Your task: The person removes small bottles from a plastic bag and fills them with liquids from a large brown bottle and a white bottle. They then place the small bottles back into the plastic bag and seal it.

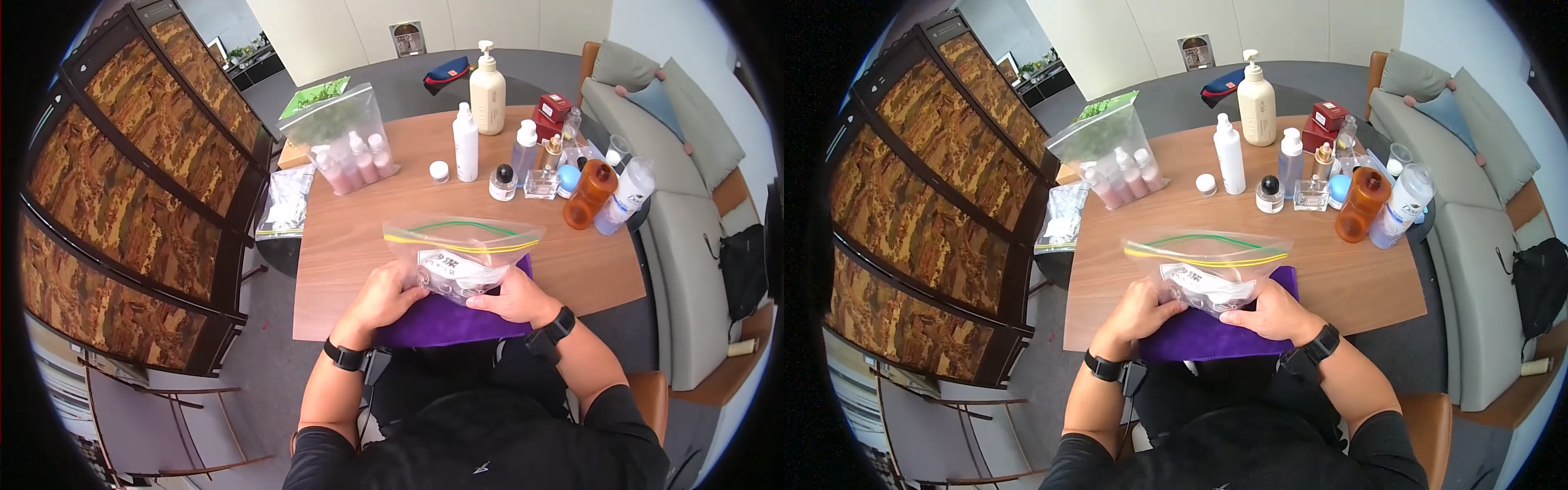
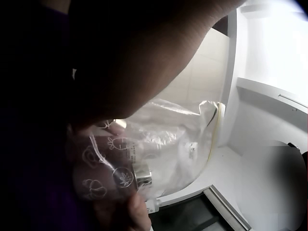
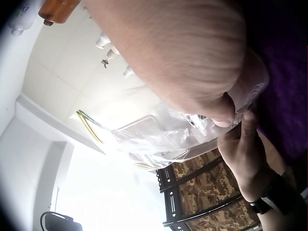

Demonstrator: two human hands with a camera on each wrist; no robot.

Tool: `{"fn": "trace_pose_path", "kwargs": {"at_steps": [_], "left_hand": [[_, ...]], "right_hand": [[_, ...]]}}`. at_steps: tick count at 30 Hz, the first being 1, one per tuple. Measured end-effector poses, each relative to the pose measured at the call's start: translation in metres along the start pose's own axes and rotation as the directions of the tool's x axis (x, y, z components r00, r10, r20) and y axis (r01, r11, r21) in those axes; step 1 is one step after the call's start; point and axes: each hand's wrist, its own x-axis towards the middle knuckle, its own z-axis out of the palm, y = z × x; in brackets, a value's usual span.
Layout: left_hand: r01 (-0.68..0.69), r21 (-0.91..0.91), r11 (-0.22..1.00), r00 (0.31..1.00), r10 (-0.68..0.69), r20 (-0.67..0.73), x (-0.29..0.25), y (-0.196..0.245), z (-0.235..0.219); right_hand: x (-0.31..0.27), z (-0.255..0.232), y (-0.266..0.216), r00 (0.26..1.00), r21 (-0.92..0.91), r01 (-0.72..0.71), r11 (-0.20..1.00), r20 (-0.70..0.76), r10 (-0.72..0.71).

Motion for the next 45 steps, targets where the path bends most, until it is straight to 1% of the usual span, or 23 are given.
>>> {"fn": "trace_pose_path", "kwargs": {"at_steps": [2, 3, 5, 8, 9, 10, 11, 12, 14, 16, 18, 21, 23, 24, 26, 27, 29, 30, 32, 36, 38, 42, 45], "left_hand": [[0.084, -0.032, 0.996, 0.996, -0.083, 0.037, 0.002, 0.006, -0.002], [0.081, -0.035, 0.996, 0.996, -0.079, 0.037, 0.002, 0.006, 0.0], [0.016, -0.271, 0.962, 1.0, -0.022, -0.019, 0.0, 0.001, 0.007], [0.086, -0.342, 0.936, 0.995, -0.098, -0.016, -0.001, -0.004, 0.013], [0.089, -0.342, 0.935, 0.995, -0.1, -0.016, -0.003, -0.003, 0.013], [0.044, -0.268, 0.962, 0.996, -0.063, -0.065, -0.004, 0.0, 0.012], [0.0, -0.191, 0.982, 0.994, -0.021, -0.111, -0.004, 0.005, 0.01], [-0.001, -0.191, 0.982, 0.994, -0.02, -0.109, -0.005, 0.008, 0.006], [-0.089, 0.08, 0.993, 0.989, 0.098, -0.11, -0.008, 0.01, -0.003], [-0.06, 0.057, 0.997, 0.995, 0.064, -0.076, -0.01, 0.008, -0.014], [-0.026, 0.034, 0.999, 0.999, 0.027, -0.044, -0.012, 0.005, -0.014], [-0.039, 0.009, 0.999, 0.994, 0.04, -0.1, -0.013, 0.001, -0.007], [-0.008, -0.079, 0.997, 0.99, -0.003, -0.144, -0.014, 0.008, -0.005], [-0.01, -0.079, 0.997, 0.99, -0.001, -0.143, -0.015, 0.014, -0.005], [-0.009, 0.055, 0.998, 0.993, 0.016, -0.118, -0.019, 0.027, -0.007], [-0.006, 0.053, 0.999, 0.992, 0.012, -0.123, -0.018, 0.021, -0.002], [-0.244, 0.248, 0.937, 0.942, 0.29, -0.17, -0.015, 0.008, 0.005], [-0.243, 0.249, 0.937, 0.942, 0.29, -0.171, -0.016, 0.006, 0.004], [-0.083, 0.239, 0.968, 0.992, 0.104, -0.076, -0.017, 0.006, -0.003], [-0.079, 0.216, 0.973, 0.995, 0.089, -0.038, -0.016, 0.004, -0.011], [-0.188, 0.199, 0.962, 0.975, 0.206, -0.077, -0.015, -0.004, -0.009], [-0.131, 0.213, 0.968, 0.989, 0.143, -0.039, -0.017, -0.007, -0.001], [-0.098, 0.205, 0.974, 0.988, 0.121, -0.099, -0.018, -0.006, 0.001]], "right_hand": [[0.0, 0.0, -0.001, 0.999, 0.012, 0.031, 0.999, -0.017, -0.031], [-0.001, 0.0, -0.003, 0.999, 0.053, 0.027, 0.998, -0.038, -0.025], [-0.002, -0.001, -0.002, 0.998, 0.096, 0.022, 0.995, -0.058, -0.017], [-0.003, -0.002, 0.012, 0.996, 0.034, 0.072, 0.997, -0.047, -0.071], [-0.004, -0.001, 0.017, 0.998, 0.128, 0.046, 0.991, -0.053, -0.04], [-0.005, -0.001, 0.019, 0.998, 0.219, 0.022, 0.975, -0.056, -0.009], [-0.005, -0.001, 0.02, 0.998, 0.219, 0.021, 0.975, -0.057, -0.009], [-0.004, -0.001, 0.02, 0.999, 0.197, 0.031, 0.98, -0.048, -0.022], [-0.004, -0.002, 0.019, 0.999, 0.175, 0.04, 0.984, -0.042, -0.033], [-0.005, -0.004, 0.018, 0.999, 0.212, -0.048, 0.976, -0.001, 0.049], [-0.006, -0.005, 0.018, 0.998, 0.217, -0.061, 0.974, 0.01, 0.06], [-0.004, -0.005, 0.027, 0.998, 0.263, -0.059, 0.963, 0.028, 0.053], [-0.004, -0.004, 0.027, 0.999, 0.305, -0.049, 0.951, 0.033, 0.041], [-0.005, -0.004, 0.021, 0.999, 0.295, -0.048, 0.954, 0.015, 0.045], [-0.006, -0.004, 0.019, 0.999, 0.286, -0.052, 0.957, 0.003, 0.053], [-0.006, -0.004, 0.021, 0.998, 0.304, -0.058, 0.951, 0.01, 0.058], [-0.005, -0.004, 0.024, 0.998, 0.324, -0.065, 0.944, 0.02, 0.062], [-0.006, -0.005, 0.025, 0.998, 0.315, -0.058, 0.947, 0.02, 0.054], [-0.007, -0.006, 0.027, 0.999, 0.306, -0.05, 0.951, 0.017, 0.047], [-0.006, -0.006, 0.025, 1.0, 0.312, -0.023, 0.95, 0.006, 0.022], [-0.006, -0.004, 0.022, 1.0, 0.329, -0.009, 0.944, -0.002, 0.01], [-0.005, -0.005, 0.021, 0.999, 0.313, -0.03, 0.949, 0.026, 0.023], [-0.005, -0.005, 0.026, 1.0, 0.308, -0.021, 0.951, 0.015, 0.017]]}}
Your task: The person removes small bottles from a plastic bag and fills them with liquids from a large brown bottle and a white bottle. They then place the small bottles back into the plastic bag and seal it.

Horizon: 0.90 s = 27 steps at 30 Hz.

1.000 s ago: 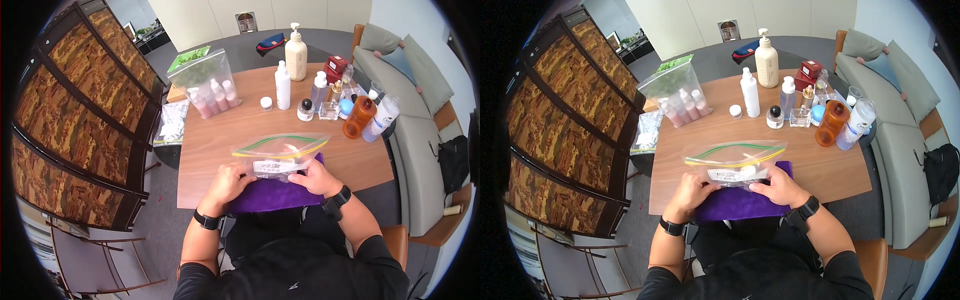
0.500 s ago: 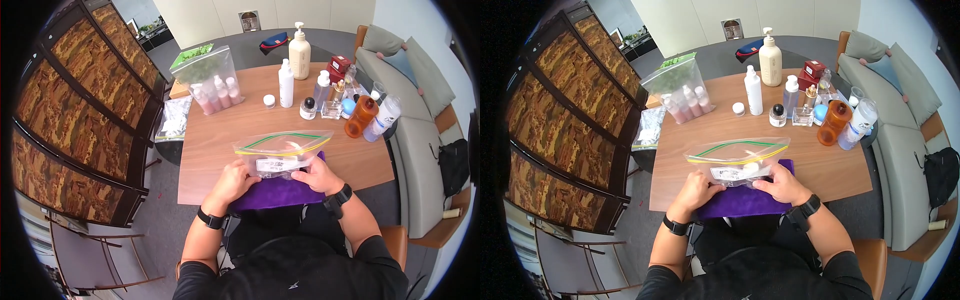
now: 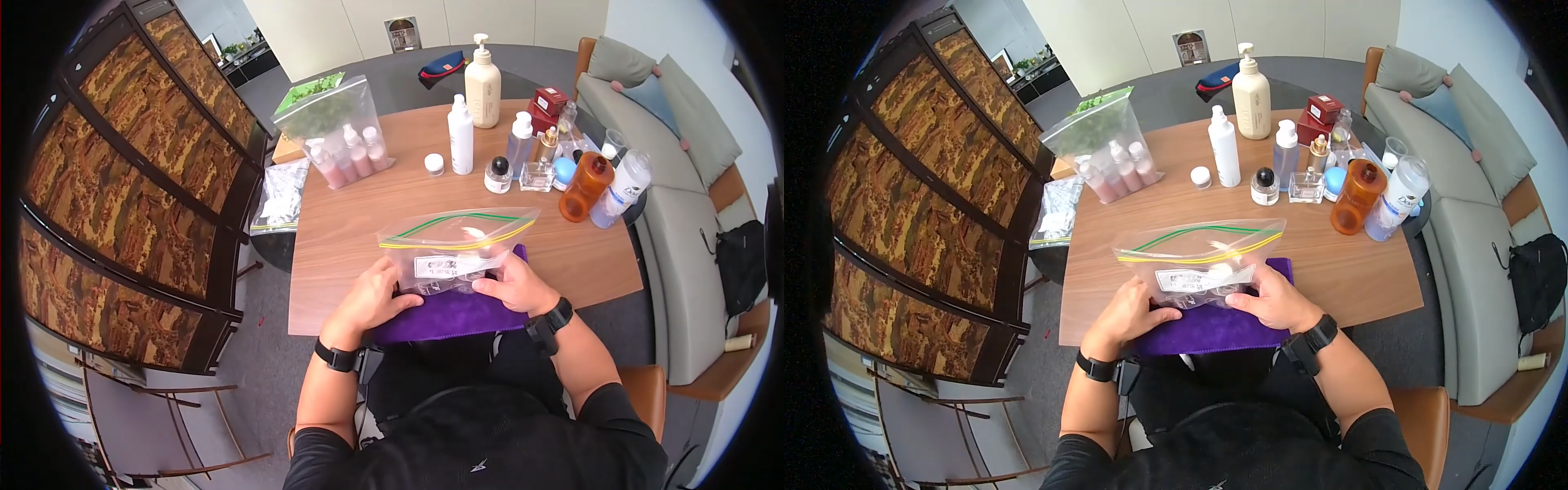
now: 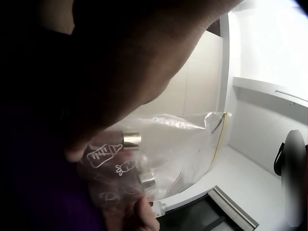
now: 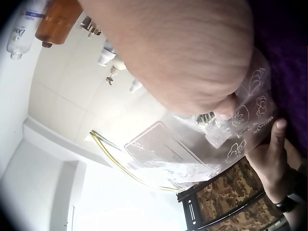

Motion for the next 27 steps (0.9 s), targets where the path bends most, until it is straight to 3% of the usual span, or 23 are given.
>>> {"fn": "trace_pose_path", "kwargs": {"at_steps": [2, 5, 9, 11, 15, 17, 21, 23, 24, 25, 27], "left_hand": [[-0.134, -0.005, 0.991, 0.991, 0.134, -0.019, 0.003, -0.003, 0.004], [-0.076, -0.089, 0.993, 0.997, 0.073, -0.039, 0.005, 0.007, 0.006], [-0.12, -0.1, 0.988, 0.993, 0.118, -0.027, 0.003, -0.003, 0.009], [0.006, -0.135, 0.991, 0.998, 0.003, 0.068, 0.002, -0.003, 0.002], [0.079, -0.032, 0.996, 0.992, -0.075, 0.1, -0.002, 0.016, -0.043], [-0.013, -0.082, 0.997, 0.992, 0.002, -0.13, 0.001, 0.03, -0.066], [-0.238, -0.085, 0.967, 0.931, 0.203, -0.302, 0.013, 0.066, -0.099], [-0.252, -0.064, 0.965, 0.923, 0.22, -0.314, 0.022, 0.088, -0.099], [-0.264, -0.046, 0.964, 0.916, 0.235, -0.324, 0.026, 0.094, -0.099], [-0.266, -0.043, 0.963, 0.914, 0.238, -0.329, 0.028, 0.095, -0.102], [-0.284, 0.168, 0.944, 0.917, 0.319, -0.239, 0.031, 0.095, -0.109]], "right_hand": [[0.0, 0.001, 0.0, 1.0, 0.016, -0.001, 1.0, -0.003, 0.001], [0.002, 0.003, -0.007, 0.998, -0.052, 0.059, 0.997, -0.015, -0.06], [0.0, 0.002, -0.003, 0.997, -0.04, 0.066, 0.997, -0.026, -0.067], [0.001, 0.003, -0.003, 0.997, -0.023, 0.07, 0.997, -0.018, -0.07], [0.0, 0.008, -0.018, 0.986, 0.001, 0.154, 0.988, -0.06, -0.154], [-0.002, 0.005, -0.027, 0.971, 0.003, 0.213, 0.977, -0.115, -0.211], [-0.004, 0.001, -0.058, 0.926, 0.084, 0.278, 0.957, -0.288, -0.243], [-0.003, -0.009, -0.07, 0.903, -0.102, 0.361, 0.927, -0.208, -0.375], [-0.001, -0.005, -0.081, 0.868, -0.24, 0.363, 0.9, -0.263, -0.421], [0.001, -0.004, -0.089, 0.867, -0.243, 0.368, 0.898, -0.259, -0.425], [0.003, -0.005, -0.101, 0.874, -0.402, 0.285, 0.87, -0.265, -0.408]]}}
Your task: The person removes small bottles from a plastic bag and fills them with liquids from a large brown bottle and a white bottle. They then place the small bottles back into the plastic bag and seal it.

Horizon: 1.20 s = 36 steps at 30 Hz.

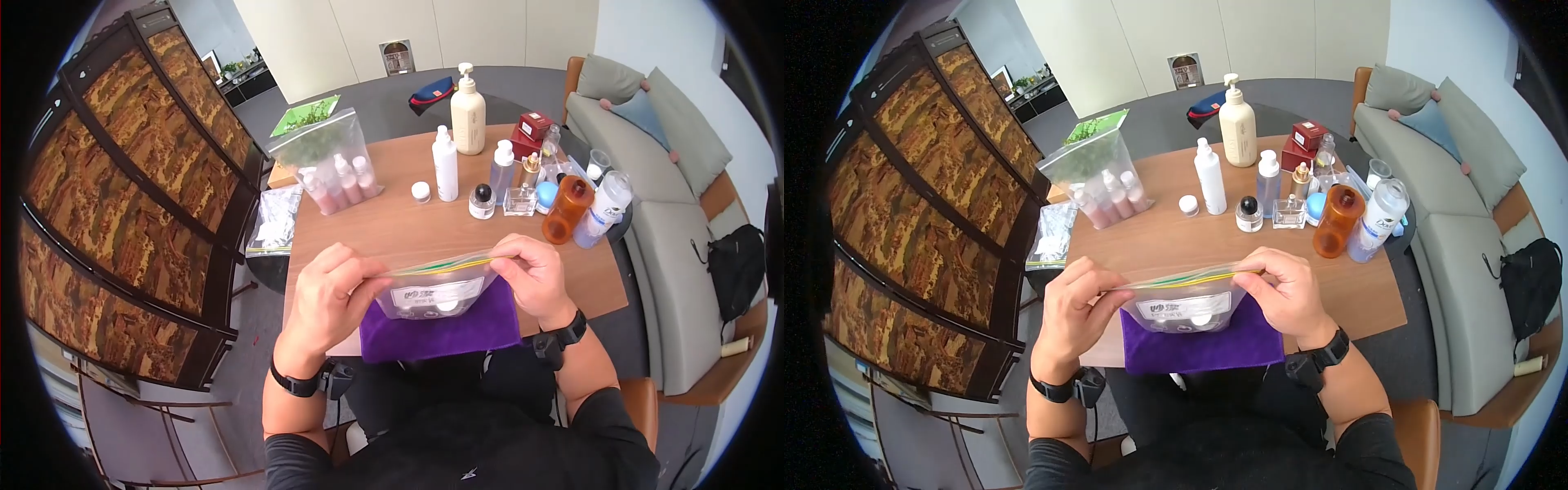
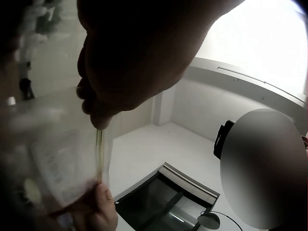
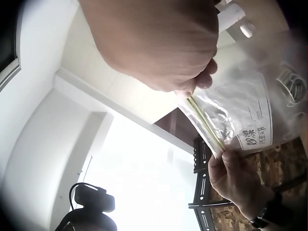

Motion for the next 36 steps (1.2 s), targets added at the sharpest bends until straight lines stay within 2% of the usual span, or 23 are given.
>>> {"fn": "trace_pose_path", "kwargs": {"at_steps": [1, 3, 8, 10, 11, 13, 14, 16, 23, 29, 34, 36], "left_hand": [[0.019, -0.021, 1.0, 0.999, -0.02, -0.033, 0.004, 0.006, 0.0], [0.054, -0.018, 0.998, 0.998, -0.054, -0.022, 0.0, 0.004, -0.001], [0.121, 0.047, 0.992, 0.993, -0.121, 0.005, 0.006, 0.017, -0.01], [0.015, 0.084, 0.996, 0.997, -0.009, -0.078, 0.02, 0.035, -0.011], [0.017, 0.085, 0.996, 0.997, -0.01, -0.079, 0.026, 0.041, -0.008], [-0.1, 0.167, 0.981, 0.993, 0.109, -0.046, 0.038, 0.055, 0.003], [-0.097, 0.167, 0.981, 0.993, 0.106, -0.045, 0.042, 0.06, 0.011], [-0.09, 0.226, 0.97, 0.993, 0.069, 0.1, 0.051, 0.066, 0.029], [-0.181, 0.173, 0.968, 0.978, 0.158, 0.135, 0.069, 0.054, 0.054], [-0.17, 0.134, 0.976, 0.971, 0.143, 0.189, 0.071, 0.052, 0.055], [-0.232, 0.212, 0.949, 0.963, 0.193, 0.187, 0.071, 0.052, 0.059], [-0.237, 0.217, 0.947, 0.965, 0.204, 0.164, 0.069, 0.051, 0.058]], "right_hand": [[0.004, -0.001, -0.006, 1.0, 0.0, 0.005, 1.0, 0.004, -0.005], [0.009, -0.001, -0.015, 0.995, -0.18, 0.1, 0.979, 0.044, -0.094], [0.009, 0.0, -0.021, 0.994, -0.217, 0.105, 0.971, 0.031, -0.101], [0.009, 0.0, -0.022, 0.994, -0.224, 0.109, 0.968, 0.03, -0.105], [0.01, 0.0, -0.023, 0.992, -0.232, 0.125, 0.965, 0.034, -0.12], [0.011, 0.002, -0.024, 0.991, -0.239, 0.137, 0.961, 0.04, -0.131], [0.012, 0.002, -0.025, 0.989, -0.24, 0.146, 0.96, 0.039, -0.141], [0.012, 0.003, -0.026, 0.988, -0.24, 0.155, 0.958, 0.039, -0.15], [0.011, 0.002, -0.027, 0.986, -0.275, 0.164, 0.947, 0.013, -0.166], [0.012, 0.002, -0.03, 0.99, -0.287, 0.142, 0.947, 0.028, -0.14], [0.014, 0.001, -0.027, 0.988, -0.306, 0.154, 0.939, 0.043, -0.148], [0.014, 0.0, -0.03, 0.997, -0.299, 0.072, 0.951, 0.031, -0.066]]}}
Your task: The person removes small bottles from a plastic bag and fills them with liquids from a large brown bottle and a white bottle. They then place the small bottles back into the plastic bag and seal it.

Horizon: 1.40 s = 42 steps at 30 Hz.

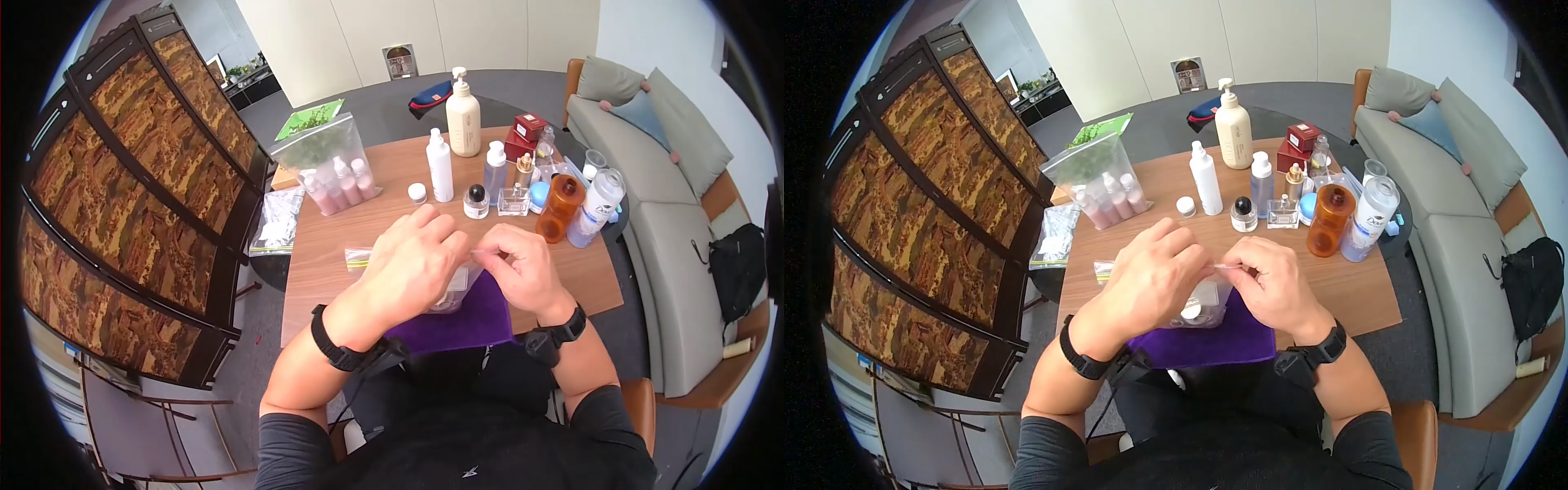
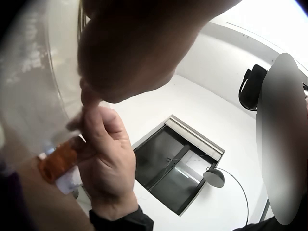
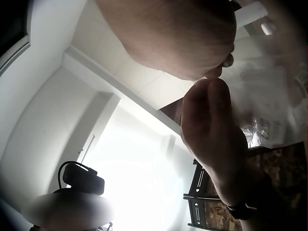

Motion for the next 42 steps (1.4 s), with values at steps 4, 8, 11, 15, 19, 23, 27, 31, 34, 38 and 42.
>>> {"fn": "trace_pose_path", "kwargs": {"at_steps": [4, 8, 11, 15, 19, 23, 27, 31, 34, 38, 42], "left_hand": [[0.034, -0.068, 0.997, 0.999, -0.033, 0.012, -0.014, -0.016, -0.014], [0.049, -0.035, 0.998, 0.998, -0.047, 0.047, -0.022, -0.022, -0.018], [0.058, -0.067, 0.996, 0.998, -0.059, -0.002, -0.027, -0.027, -0.016], [0.071, -0.079, 0.994, 0.997, -0.073, -0.031, -0.035, -0.037, -0.033], [0.117, -0.08, 0.99, 0.993, -0.116, 0.027, -0.043, -0.041, -0.037], [0.165, -0.149, 0.975, 0.986, -0.162, 0.031, -0.048, -0.042, -0.039], [0.28, -0.186, 0.942, 0.96, -0.277, 0.042, -0.063, -0.055, -0.047], [0.189, -0.16, 0.969, 0.982, -0.187, 0.028, -0.07, -0.058, -0.045], [0.186, -0.124, 0.975, 0.975, -0.199, -0.102, -0.076, -0.061, -0.041], [0.366, -0.327, 0.871, 0.92, -0.391, -0.01, -0.091, -0.071, -0.041], [0.386, -0.708, 0.591, 0.847, -0.532, 0.017, -0.117, -0.078, -0.006]], "right_hand": [[0.0, -0.003, 0.0, 1.0, 0.037, 0.018, 0.999, -0.001, -0.018], [0.002, -0.006, -0.004, 0.995, 0.021, -0.073, 0.997, 0.072, 0.071], [0.003, -0.004, -0.001, 0.995, 0.024, -0.071, 0.997, 0.071, 0.069], [0.003, -0.008, 0.004, 0.996, 0.047, -0.075, 0.996, 0.044, 0.073], [0.006, -0.01, 0.003, 0.994, 0.038, -0.051, 0.998, 0.098, 0.047], [0.01, -0.011, 0.002, 0.992, 0.038, -0.076, 0.996, 0.109, 0.071], [0.009, -0.016, 0.007, 0.989, 0.045, -0.111, 0.993, 0.102, 0.106], [0.01, -0.015, 0.005, 0.983, 0.038, -0.143, 0.989, 0.121, 0.138], [0.013, -0.014, 0.012, 0.982, 0.062, -0.159, 0.985, 0.112, 0.152], [0.012, -0.011, 0.015, 0.986, 0.099, -0.156, 0.983, 0.068, 0.15], [0.011, -0.006, 0.018, 0.992, 0.145, -0.121, 0.982, 0.051, 0.115]]}}
